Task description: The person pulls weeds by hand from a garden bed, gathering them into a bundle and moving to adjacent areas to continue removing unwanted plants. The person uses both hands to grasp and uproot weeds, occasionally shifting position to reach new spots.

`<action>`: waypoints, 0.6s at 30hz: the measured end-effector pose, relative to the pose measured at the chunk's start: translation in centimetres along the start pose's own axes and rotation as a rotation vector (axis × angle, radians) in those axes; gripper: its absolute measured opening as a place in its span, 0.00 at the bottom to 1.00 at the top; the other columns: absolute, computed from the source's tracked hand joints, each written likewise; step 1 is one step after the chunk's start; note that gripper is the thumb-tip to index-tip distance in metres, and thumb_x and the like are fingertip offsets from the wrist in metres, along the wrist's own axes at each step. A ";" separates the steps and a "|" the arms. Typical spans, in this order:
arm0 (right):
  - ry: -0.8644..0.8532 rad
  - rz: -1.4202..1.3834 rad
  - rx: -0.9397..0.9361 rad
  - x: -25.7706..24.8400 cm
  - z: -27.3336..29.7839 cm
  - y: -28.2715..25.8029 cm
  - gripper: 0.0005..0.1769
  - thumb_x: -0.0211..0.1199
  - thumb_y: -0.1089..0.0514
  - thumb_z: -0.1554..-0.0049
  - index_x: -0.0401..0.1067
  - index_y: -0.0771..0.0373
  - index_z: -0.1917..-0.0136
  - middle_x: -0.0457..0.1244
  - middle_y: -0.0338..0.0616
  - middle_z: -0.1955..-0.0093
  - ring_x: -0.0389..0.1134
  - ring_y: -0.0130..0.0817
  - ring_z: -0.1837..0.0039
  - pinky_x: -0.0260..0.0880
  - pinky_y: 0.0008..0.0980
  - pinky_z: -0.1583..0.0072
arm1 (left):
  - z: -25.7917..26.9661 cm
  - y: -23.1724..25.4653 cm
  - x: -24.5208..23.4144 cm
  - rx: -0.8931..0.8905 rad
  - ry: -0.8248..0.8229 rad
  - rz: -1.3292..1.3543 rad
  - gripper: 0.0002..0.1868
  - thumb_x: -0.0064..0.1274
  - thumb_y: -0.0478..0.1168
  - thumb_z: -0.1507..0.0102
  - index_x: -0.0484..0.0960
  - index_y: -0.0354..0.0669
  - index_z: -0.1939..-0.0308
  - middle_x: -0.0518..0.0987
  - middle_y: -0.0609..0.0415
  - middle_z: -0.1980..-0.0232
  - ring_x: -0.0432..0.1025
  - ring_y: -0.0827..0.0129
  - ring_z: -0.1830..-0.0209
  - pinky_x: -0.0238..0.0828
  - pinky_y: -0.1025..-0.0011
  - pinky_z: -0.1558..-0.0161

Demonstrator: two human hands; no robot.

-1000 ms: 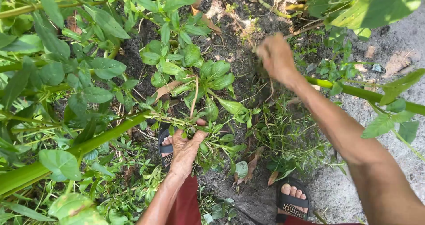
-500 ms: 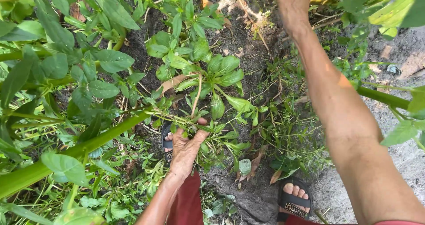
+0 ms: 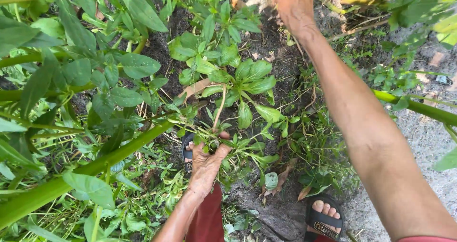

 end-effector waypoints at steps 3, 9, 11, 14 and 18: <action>0.237 -0.916 0.638 2.1 -0.3 -1.1 0.10 0.46 0.60 0.34 0.67 0.65 0.52 0.61 0.45 0.54 0.56 0.23 0.60 0.58 0.18 0.60 | 0.2 0.5 1.7 -0.018 0.012 0.385 0.19 0.54 0.24 0.43 0.78 0.39 0.48 0.75 0.47 0.44 0.70 0.66 0.42 0.70 0.70 0.34; -0.269 -0.291 0.696 6.1 4.5 -3.8 0.19 0.59 0.61 0.37 0.69 0.49 0.33 0.70 0.48 0.44 0.62 0.21 0.67 0.62 0.17 0.70 | -0.7 0.2 0.0 -0.126 0.170 0.560 0.23 0.49 0.25 0.43 0.72 0.35 0.42 0.73 0.48 0.43 0.69 0.70 0.41 0.67 0.76 0.32; -0.378 0.123 0.522 5.8 5.3 -0.6 0.09 0.59 0.66 0.40 0.72 0.59 0.45 0.66 0.56 0.40 0.67 0.34 0.56 0.71 0.22 0.58 | -1.1 0.0 -0.5 -0.204 0.194 0.773 0.27 0.50 0.24 0.46 0.72 0.33 0.42 0.72 0.43 0.42 0.67 0.62 0.40 0.64 0.66 0.31; -0.434 0.517 0.413 3.5 4.4 -5.7 0.07 0.55 0.71 0.39 0.74 0.70 0.57 0.63 0.58 0.45 0.70 0.40 0.53 0.80 0.21 0.52 | -1.3 0.1 -0.3 -0.282 0.196 0.943 0.26 0.50 0.27 0.43 0.70 0.34 0.39 0.73 0.45 0.42 0.69 0.64 0.43 0.66 0.67 0.36; -0.097 0.218 0.168 -2.9 3.9 -9.0 0.22 0.53 0.53 0.28 0.53 0.61 0.26 0.61 0.58 0.39 0.72 0.36 0.50 0.86 0.31 0.51 | -0.2 -0.3 0.6 0.049 -0.002 0.009 0.14 0.48 0.47 0.30 0.79 0.52 0.42 0.78 0.70 0.48 0.69 0.87 0.62 0.67 0.81 0.55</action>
Point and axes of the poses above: each hand's wrist, its own z-axis away from the middle knuckle, its own x-axis out of the palm, y = z × x, the point moved 1 cm from there along -z, towards the middle knuckle
